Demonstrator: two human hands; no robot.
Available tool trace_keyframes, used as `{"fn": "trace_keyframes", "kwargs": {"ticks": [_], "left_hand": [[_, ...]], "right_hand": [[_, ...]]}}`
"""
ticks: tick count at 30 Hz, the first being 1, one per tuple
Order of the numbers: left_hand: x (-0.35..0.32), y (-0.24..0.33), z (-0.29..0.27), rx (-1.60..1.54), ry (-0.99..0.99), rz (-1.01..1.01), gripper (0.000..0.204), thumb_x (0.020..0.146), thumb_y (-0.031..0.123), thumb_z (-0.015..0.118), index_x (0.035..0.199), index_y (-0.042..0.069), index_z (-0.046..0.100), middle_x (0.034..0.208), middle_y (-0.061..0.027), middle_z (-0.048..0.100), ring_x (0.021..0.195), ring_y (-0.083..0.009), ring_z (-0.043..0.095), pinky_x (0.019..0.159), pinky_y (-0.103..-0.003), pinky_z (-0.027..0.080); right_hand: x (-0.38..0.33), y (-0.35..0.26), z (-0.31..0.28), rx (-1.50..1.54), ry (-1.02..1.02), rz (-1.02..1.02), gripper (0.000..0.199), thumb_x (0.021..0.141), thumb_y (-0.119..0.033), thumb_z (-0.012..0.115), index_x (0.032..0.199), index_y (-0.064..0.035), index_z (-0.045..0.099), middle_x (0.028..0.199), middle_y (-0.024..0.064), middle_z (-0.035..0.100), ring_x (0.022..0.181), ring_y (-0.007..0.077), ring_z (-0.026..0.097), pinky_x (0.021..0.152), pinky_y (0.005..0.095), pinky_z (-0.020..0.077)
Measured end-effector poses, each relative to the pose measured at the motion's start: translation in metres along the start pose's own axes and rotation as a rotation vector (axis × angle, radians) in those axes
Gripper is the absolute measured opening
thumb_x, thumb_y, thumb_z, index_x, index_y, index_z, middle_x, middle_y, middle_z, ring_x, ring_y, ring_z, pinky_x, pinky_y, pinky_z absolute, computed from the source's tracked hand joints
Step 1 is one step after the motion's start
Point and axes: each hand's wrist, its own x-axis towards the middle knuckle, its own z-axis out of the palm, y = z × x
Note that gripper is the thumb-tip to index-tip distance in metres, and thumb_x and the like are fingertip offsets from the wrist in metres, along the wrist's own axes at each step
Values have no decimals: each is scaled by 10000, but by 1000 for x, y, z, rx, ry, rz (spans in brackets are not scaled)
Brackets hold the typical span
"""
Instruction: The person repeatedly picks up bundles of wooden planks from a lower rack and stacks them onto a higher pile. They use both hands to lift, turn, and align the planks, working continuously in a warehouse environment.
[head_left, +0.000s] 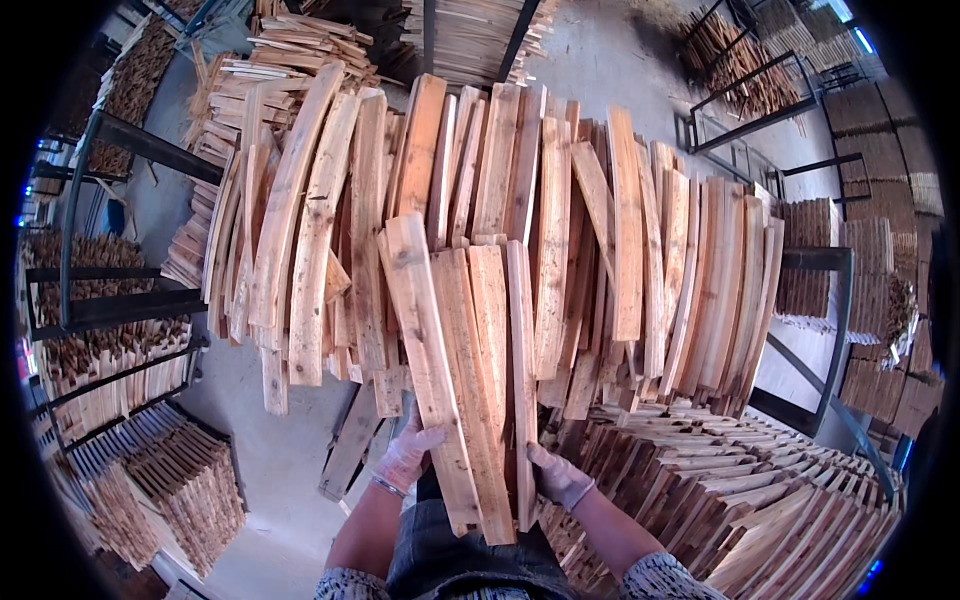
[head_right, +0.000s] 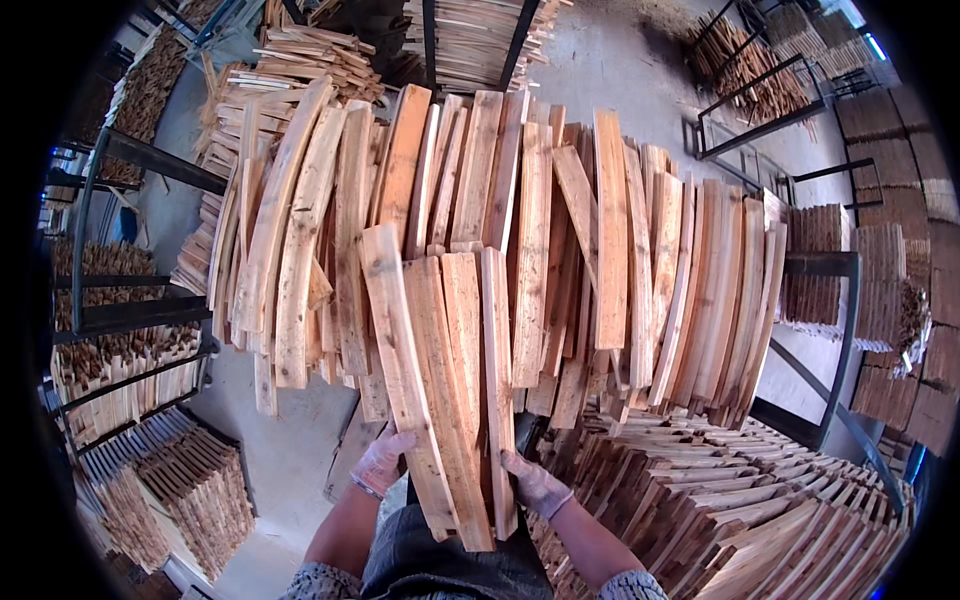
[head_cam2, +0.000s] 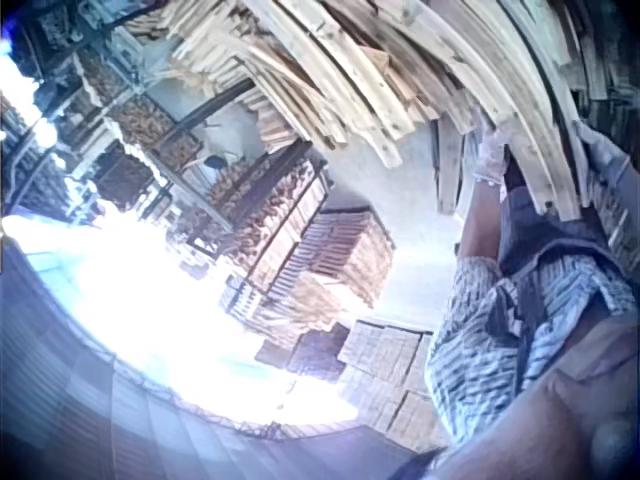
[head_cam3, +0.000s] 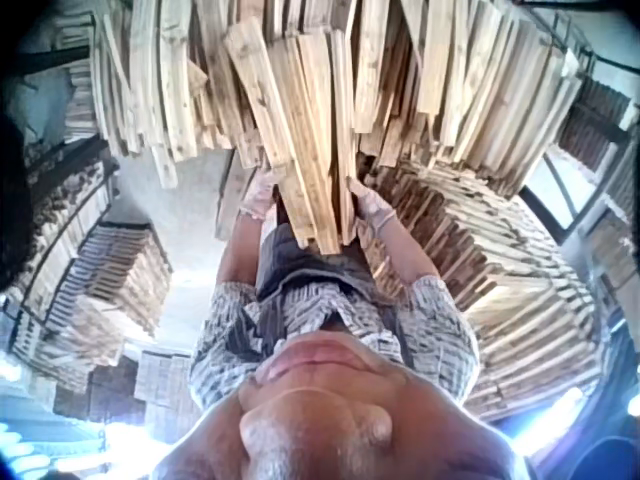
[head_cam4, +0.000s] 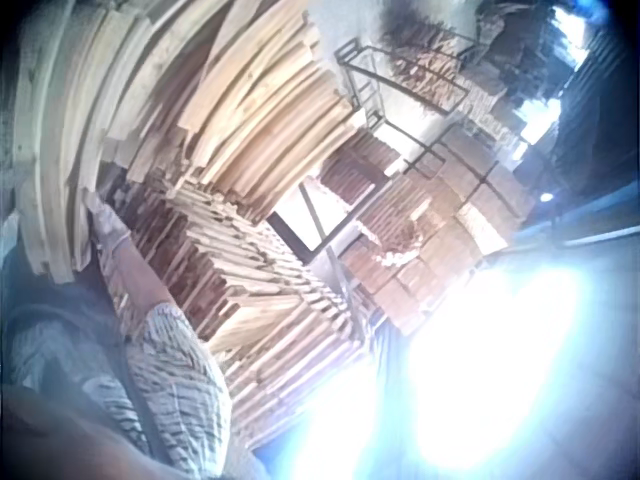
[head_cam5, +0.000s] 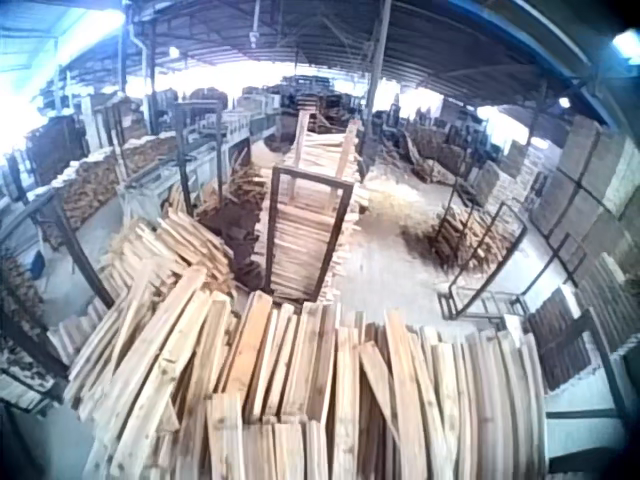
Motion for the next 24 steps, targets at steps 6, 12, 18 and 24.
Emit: {"fn": "trace_keyframes", "kwargs": {"ticks": [6,12,18,24], "left_hand": [[-15,15,-6,69,13,-4,676,815,392,775,1359,68,539,1223,-74,654,1103,-224,643,954,-406,534],[-86,16,25,290,87,0,556,902,351,673,1353,50,547,1244,-95,643,1108,-237,644,939,-391,547],[-130,50,147,465,-26,-41,670,931,408,634,1426,-5,454,1320,-133,581,1164,-275,596,984,-394,512],[-150,66,267,821,-471,78,809,881,453,700,1491,35,372,1397,-145,509,1201,-293,557,1006,-417,488]], "right_hand": [[53,-63,27,228,-191,-108,605,876,-430,746,1312,-54,562,1047,87,709,763,172,686,635,314,604],[-36,-36,54,241,-259,-187,470,849,-464,764,1137,-109,657,985,40,696,878,146,661,795,320,571],[-141,-47,74,64,-216,-472,609,830,-588,716,1080,-33,699,904,70,704,742,144,654,668,312,550],[-281,-19,94,284,-156,-963,944,713,-430,872,1439,-14,436,1261,101,632,1045,161,637,893,326,545]]}}
